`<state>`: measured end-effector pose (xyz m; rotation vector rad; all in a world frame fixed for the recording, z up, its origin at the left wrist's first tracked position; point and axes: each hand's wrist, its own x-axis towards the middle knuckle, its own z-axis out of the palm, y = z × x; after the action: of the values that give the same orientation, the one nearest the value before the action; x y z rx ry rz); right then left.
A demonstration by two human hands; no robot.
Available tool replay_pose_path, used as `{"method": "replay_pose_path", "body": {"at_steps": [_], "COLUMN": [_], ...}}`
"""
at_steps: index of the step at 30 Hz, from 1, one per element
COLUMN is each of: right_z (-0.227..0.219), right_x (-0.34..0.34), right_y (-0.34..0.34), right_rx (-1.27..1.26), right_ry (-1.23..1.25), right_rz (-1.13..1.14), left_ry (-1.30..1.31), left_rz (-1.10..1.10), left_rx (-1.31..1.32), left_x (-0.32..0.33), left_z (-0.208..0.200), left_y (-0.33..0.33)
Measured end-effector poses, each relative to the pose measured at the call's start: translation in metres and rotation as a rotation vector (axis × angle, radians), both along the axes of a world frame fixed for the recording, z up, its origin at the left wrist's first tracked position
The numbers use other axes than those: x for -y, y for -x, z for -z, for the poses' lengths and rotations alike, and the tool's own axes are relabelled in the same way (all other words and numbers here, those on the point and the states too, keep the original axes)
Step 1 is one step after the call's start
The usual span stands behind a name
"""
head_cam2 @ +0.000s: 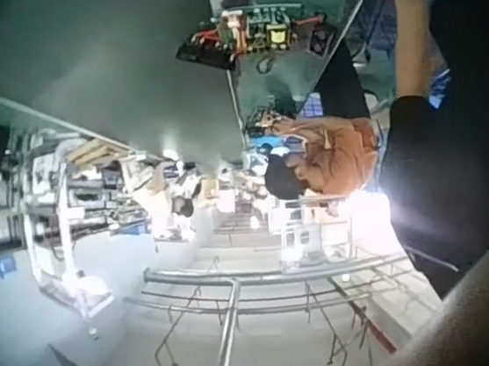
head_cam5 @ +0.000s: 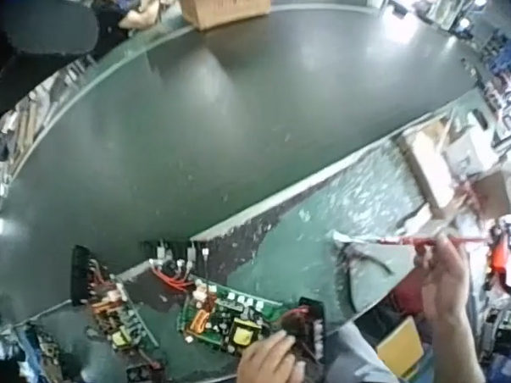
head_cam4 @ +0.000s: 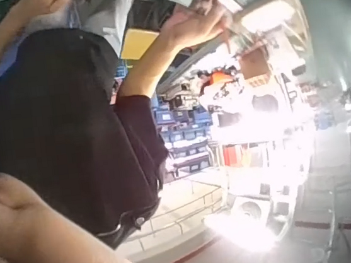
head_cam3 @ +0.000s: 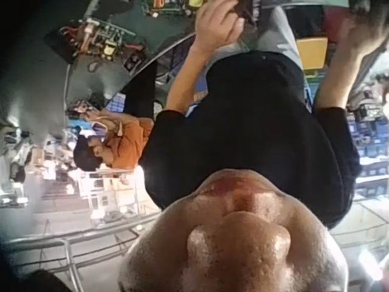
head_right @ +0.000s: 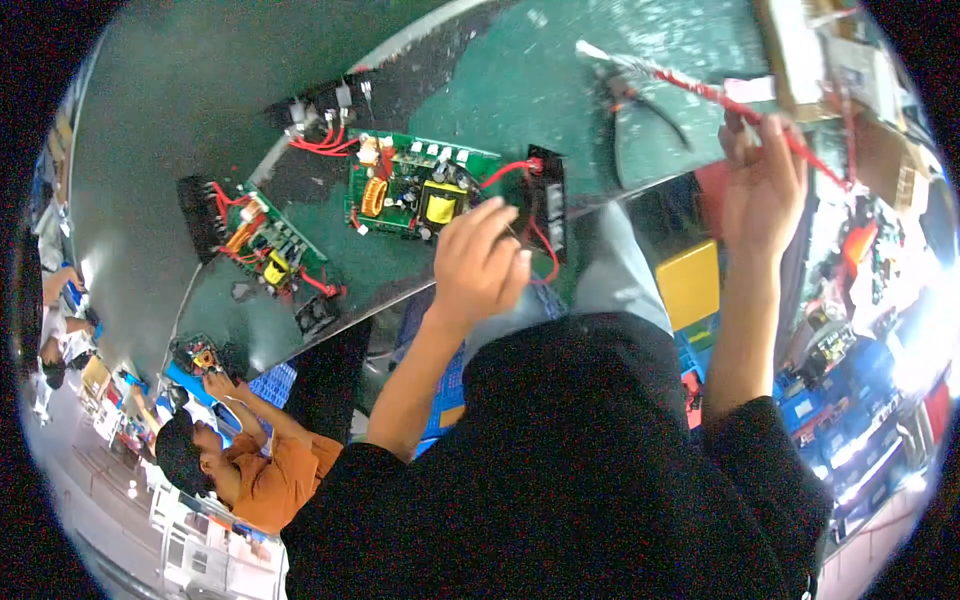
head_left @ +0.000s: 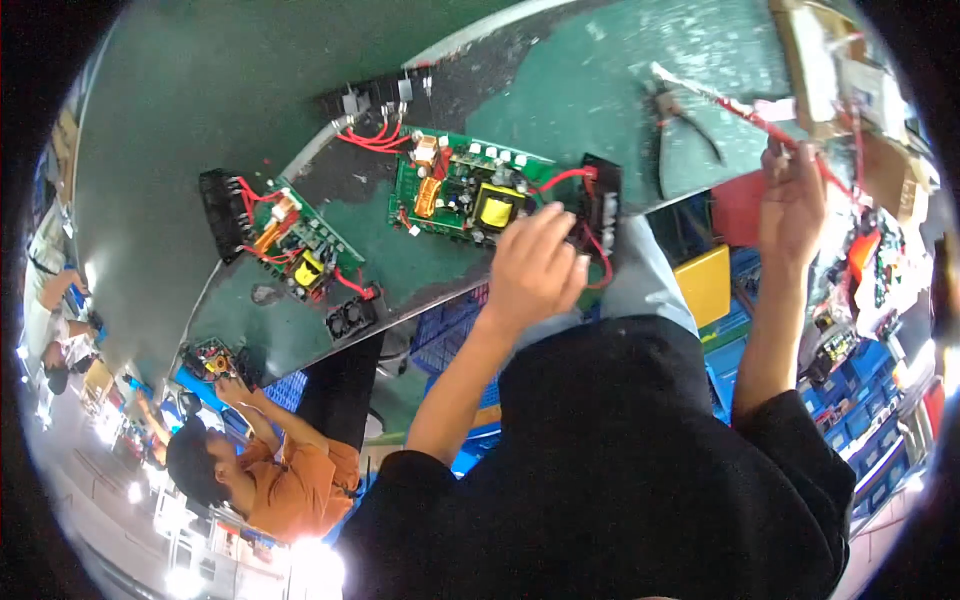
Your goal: Applying sealant or glue to electronic components and assembling circuit boards into housings.
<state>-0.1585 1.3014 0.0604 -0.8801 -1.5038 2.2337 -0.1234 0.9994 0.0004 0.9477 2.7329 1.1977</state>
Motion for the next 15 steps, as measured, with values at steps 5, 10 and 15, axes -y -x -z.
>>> {"method": "replay_pose_path", "body": {"at_steps": [5, 10, 15], "right_z": [-0.023, -0.012, 0.027], "right_x": [-0.086, -0.193, -0.259], "right_y": [-0.068, -0.070, -0.026], "right_rx": [0.239, -0.003, -0.078], "right_ry": [-0.470, -0.073, 0.304], "right_rz": [0.000, 0.426, 0.411], "left_ry": [0.168, 0.220, 0.039], "left_rz": [-0.124, -0.297, -0.850], "left_rx": [0.000, 0.019, 0.064], "left_x": [0.002, -0.008, -0.024], "left_z": [-0.038, -0.044, -0.020], "left_y": [-0.010, -0.020, -0.036]}}
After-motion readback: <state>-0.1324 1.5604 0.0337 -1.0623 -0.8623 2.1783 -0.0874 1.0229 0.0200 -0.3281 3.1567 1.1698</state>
